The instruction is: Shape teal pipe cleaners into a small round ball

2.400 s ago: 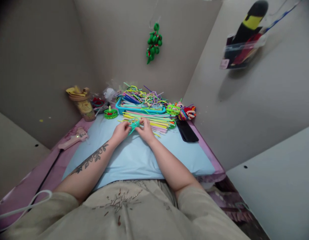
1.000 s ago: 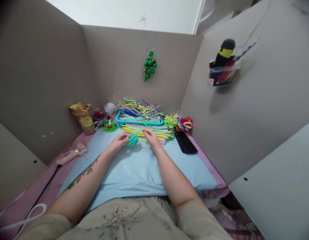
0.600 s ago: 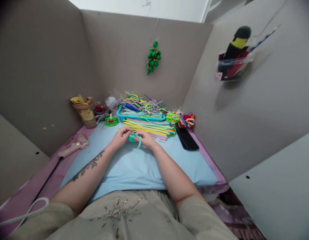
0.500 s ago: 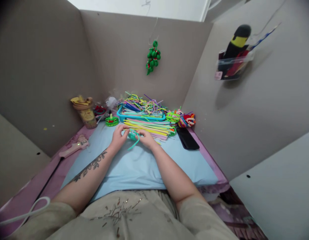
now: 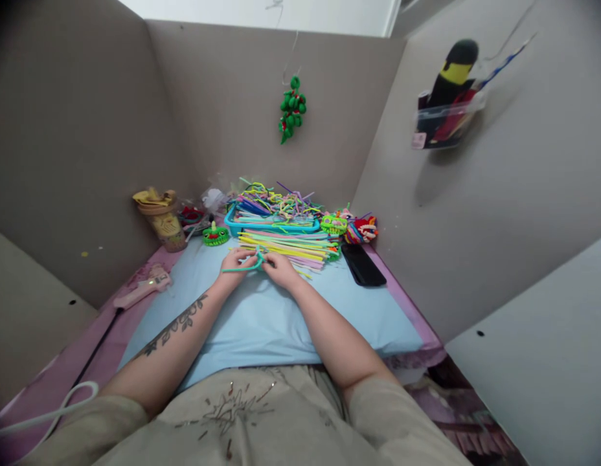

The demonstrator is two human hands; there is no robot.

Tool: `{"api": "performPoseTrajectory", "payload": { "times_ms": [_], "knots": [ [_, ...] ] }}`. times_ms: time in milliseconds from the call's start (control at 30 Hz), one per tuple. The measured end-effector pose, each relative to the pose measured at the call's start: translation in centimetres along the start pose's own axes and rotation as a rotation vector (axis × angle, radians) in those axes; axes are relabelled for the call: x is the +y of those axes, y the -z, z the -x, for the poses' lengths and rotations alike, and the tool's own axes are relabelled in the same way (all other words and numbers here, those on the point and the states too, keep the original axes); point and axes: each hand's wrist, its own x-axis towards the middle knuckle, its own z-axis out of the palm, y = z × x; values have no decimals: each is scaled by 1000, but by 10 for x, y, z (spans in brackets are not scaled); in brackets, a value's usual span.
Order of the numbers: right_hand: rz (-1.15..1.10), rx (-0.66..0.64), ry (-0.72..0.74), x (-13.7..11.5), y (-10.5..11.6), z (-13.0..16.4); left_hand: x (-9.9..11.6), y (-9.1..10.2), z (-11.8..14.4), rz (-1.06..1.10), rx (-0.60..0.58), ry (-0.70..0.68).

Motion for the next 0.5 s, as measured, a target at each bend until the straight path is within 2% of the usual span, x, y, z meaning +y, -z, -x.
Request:
{"api": "performPoseTrajectory", "payload": {
  "times_ms": [100,233,500],
  "knots": [
    [8,-6,4,5,2,1,-4,-3,-2,74,-19,32],
    [-90,49,-50,12,1,1,-4,-3,-3,175,-33,37],
    [-132,73,-53,16,2,0,-11,-5,-4,247,-10,96]
  ]
}}
